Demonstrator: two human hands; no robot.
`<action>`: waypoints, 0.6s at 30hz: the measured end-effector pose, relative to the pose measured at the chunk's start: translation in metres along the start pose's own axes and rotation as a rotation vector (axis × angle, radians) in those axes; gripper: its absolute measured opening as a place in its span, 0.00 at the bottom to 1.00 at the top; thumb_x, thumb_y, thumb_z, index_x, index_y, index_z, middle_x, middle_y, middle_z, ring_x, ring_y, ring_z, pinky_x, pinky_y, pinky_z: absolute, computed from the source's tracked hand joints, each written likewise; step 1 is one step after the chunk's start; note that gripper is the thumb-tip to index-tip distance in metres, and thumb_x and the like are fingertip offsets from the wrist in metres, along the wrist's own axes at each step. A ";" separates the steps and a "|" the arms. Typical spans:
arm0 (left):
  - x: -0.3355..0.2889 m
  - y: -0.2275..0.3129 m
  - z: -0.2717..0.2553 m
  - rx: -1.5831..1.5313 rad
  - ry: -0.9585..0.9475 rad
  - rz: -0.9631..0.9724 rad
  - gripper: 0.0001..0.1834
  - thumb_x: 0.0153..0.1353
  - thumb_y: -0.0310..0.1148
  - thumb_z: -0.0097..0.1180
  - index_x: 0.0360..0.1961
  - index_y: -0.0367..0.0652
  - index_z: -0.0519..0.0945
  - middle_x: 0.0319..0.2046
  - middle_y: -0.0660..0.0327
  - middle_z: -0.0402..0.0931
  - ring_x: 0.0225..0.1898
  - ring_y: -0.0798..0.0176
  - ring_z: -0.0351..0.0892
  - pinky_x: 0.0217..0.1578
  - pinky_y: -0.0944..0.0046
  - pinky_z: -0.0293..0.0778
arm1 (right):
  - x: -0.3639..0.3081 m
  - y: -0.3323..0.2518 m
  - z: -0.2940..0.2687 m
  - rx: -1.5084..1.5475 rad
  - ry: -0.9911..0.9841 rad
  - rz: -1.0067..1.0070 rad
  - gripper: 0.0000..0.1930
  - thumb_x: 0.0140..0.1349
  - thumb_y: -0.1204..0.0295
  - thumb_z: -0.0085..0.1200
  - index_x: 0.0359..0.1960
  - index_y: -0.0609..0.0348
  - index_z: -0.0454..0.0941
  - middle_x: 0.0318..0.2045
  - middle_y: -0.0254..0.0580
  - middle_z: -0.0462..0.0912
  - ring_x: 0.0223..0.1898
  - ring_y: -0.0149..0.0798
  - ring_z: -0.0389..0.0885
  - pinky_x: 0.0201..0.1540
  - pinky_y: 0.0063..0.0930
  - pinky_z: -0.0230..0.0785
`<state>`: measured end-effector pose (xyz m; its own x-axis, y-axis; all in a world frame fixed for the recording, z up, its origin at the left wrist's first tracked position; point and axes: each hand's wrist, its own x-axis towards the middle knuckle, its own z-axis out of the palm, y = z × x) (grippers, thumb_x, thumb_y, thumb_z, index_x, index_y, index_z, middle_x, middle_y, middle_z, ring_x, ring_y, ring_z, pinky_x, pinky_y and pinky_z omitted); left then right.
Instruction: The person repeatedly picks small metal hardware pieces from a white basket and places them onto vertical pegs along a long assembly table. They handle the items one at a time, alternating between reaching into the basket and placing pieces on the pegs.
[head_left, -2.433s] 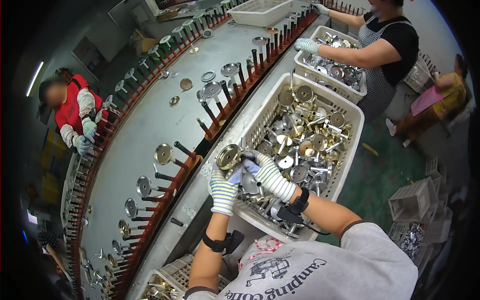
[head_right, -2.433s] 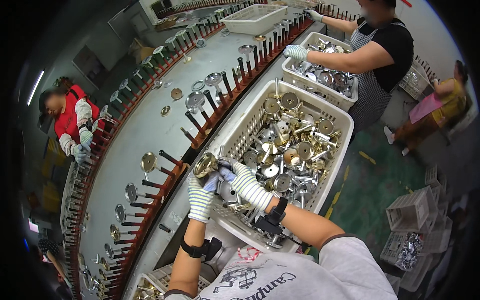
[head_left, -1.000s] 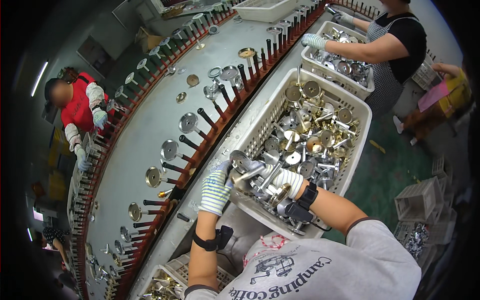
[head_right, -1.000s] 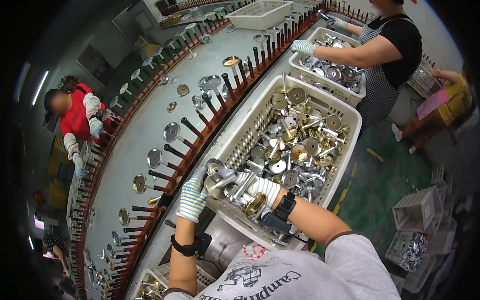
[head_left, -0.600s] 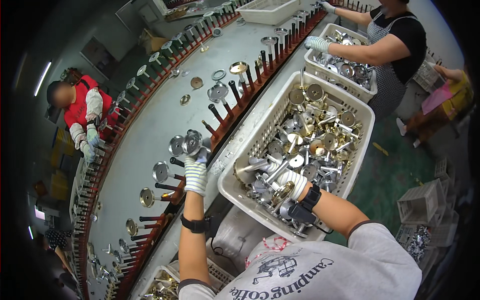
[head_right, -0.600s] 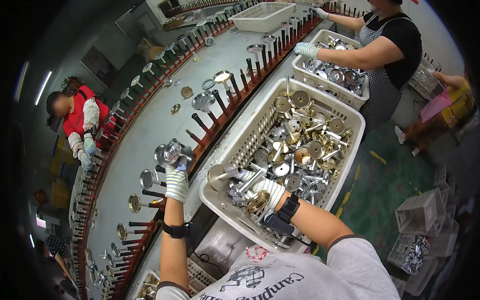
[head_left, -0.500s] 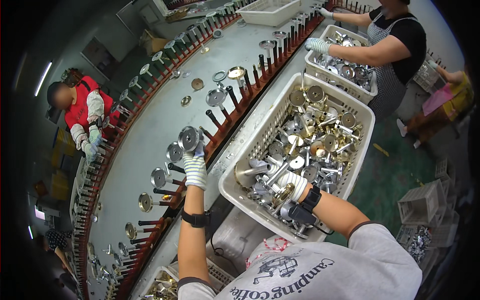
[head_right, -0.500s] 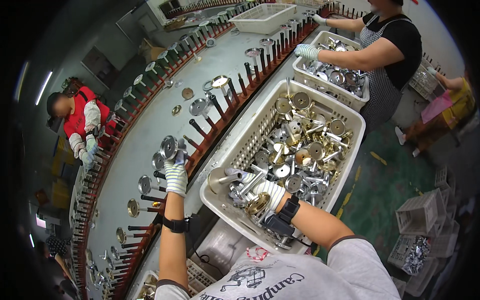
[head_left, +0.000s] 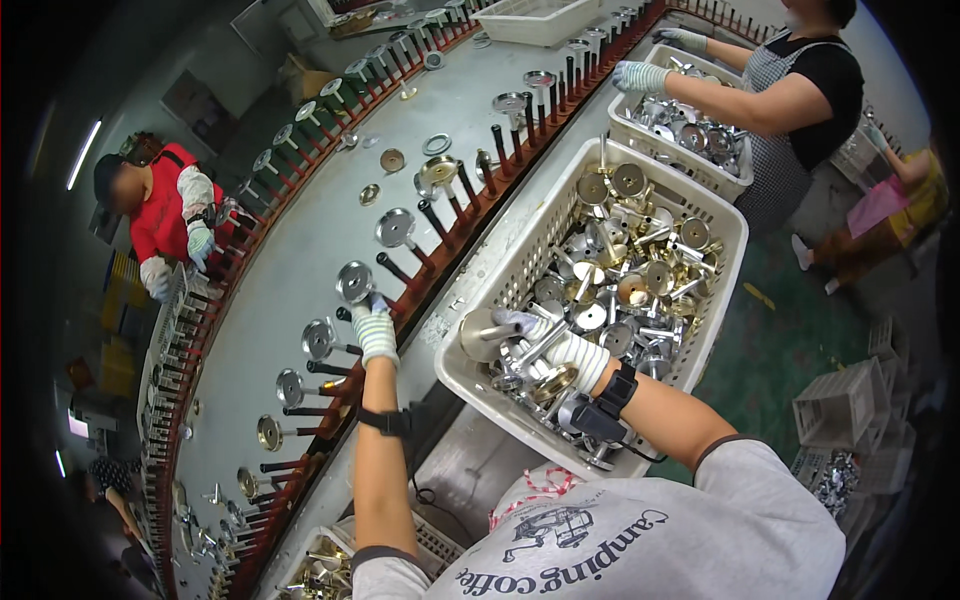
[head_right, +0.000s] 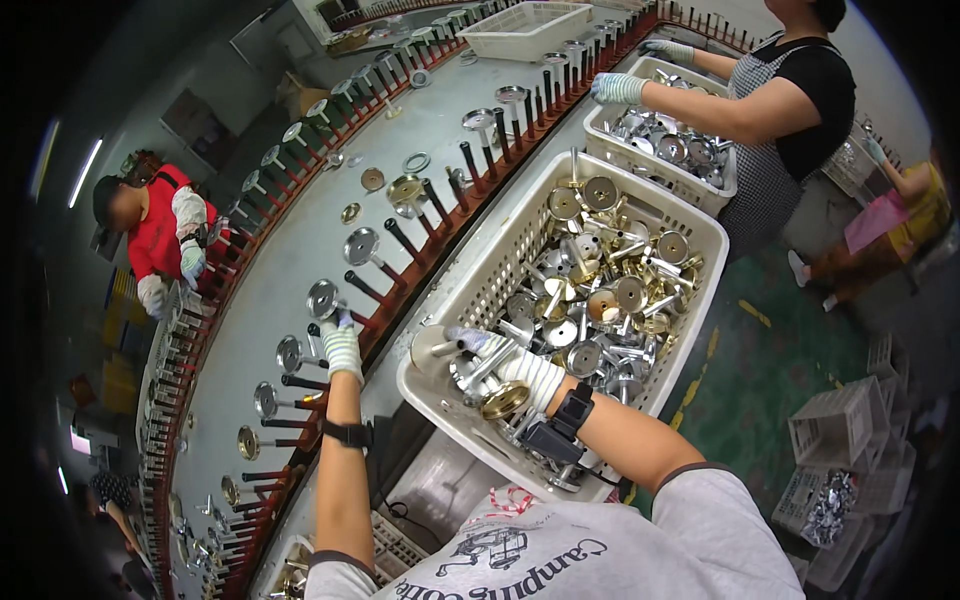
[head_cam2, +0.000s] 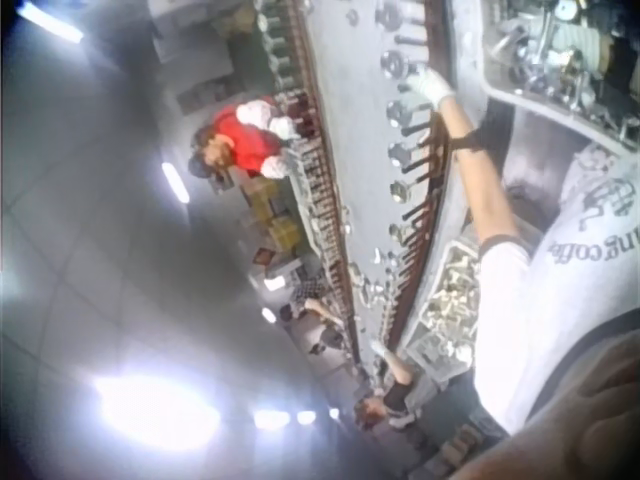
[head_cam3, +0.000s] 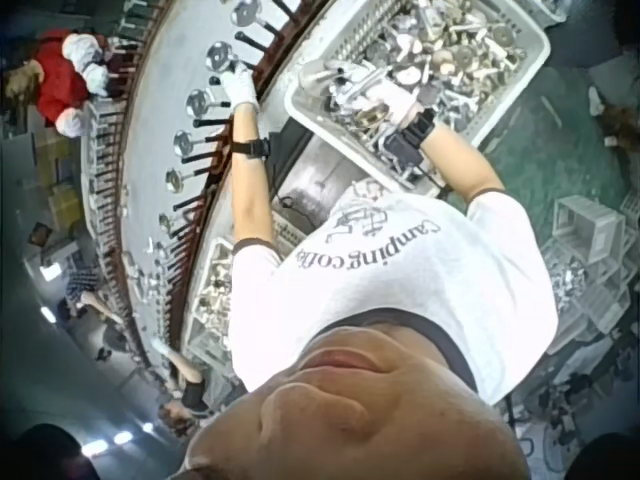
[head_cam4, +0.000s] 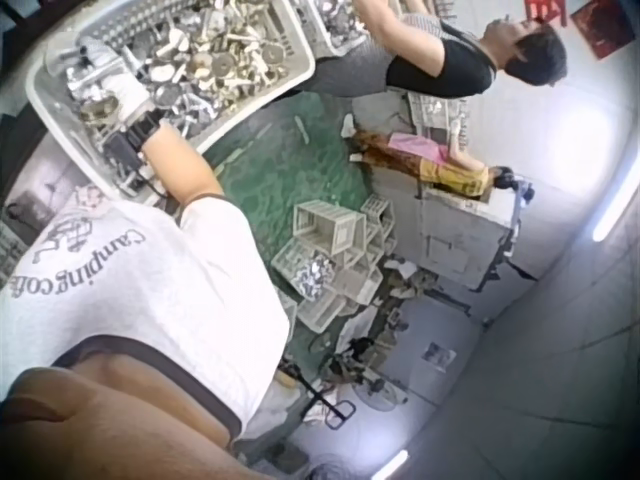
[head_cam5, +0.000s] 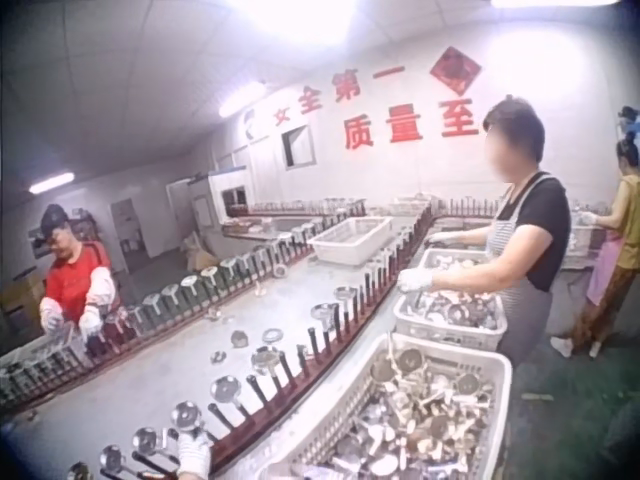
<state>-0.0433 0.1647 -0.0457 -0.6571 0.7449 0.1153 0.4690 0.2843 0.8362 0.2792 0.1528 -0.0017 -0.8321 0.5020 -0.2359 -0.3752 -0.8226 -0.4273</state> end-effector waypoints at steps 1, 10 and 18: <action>-0.014 0.004 0.000 -0.017 0.005 0.004 0.22 0.62 0.36 0.51 0.54 0.34 0.69 0.47 0.51 0.74 0.43 0.58 0.72 0.48 0.62 0.68 | 0.003 0.000 0.000 -0.041 0.014 -0.045 0.15 0.61 0.61 0.56 0.43 0.58 0.77 0.23 0.33 0.78 0.20 0.27 0.75 0.19 0.20 0.69; -0.156 0.110 -0.008 -0.218 -0.648 -0.158 0.23 0.63 0.48 0.50 0.44 0.36 0.74 0.27 0.60 0.75 0.24 0.67 0.79 0.20 0.71 0.73 | 0.014 0.002 0.015 -0.847 0.287 -0.590 0.18 0.61 0.59 0.55 0.39 0.64 0.77 0.32 0.38 0.79 0.36 0.29 0.76 0.42 0.24 0.69; -0.154 0.093 0.003 -0.636 -0.671 -0.344 0.11 0.66 0.37 0.46 0.43 0.41 0.70 0.31 0.59 0.75 0.25 0.68 0.78 0.24 0.69 0.77 | 0.021 -0.002 0.010 -0.581 0.285 -0.521 0.17 0.59 0.62 0.58 0.43 0.64 0.76 0.36 0.40 0.80 0.39 0.31 0.77 0.43 0.25 0.70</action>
<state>0.1032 0.0785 0.0127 -0.1353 0.9262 -0.3518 -0.2189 0.3184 0.9223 0.2580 0.1623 0.0024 -0.4452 0.8933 -0.0620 -0.3480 -0.2364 -0.9072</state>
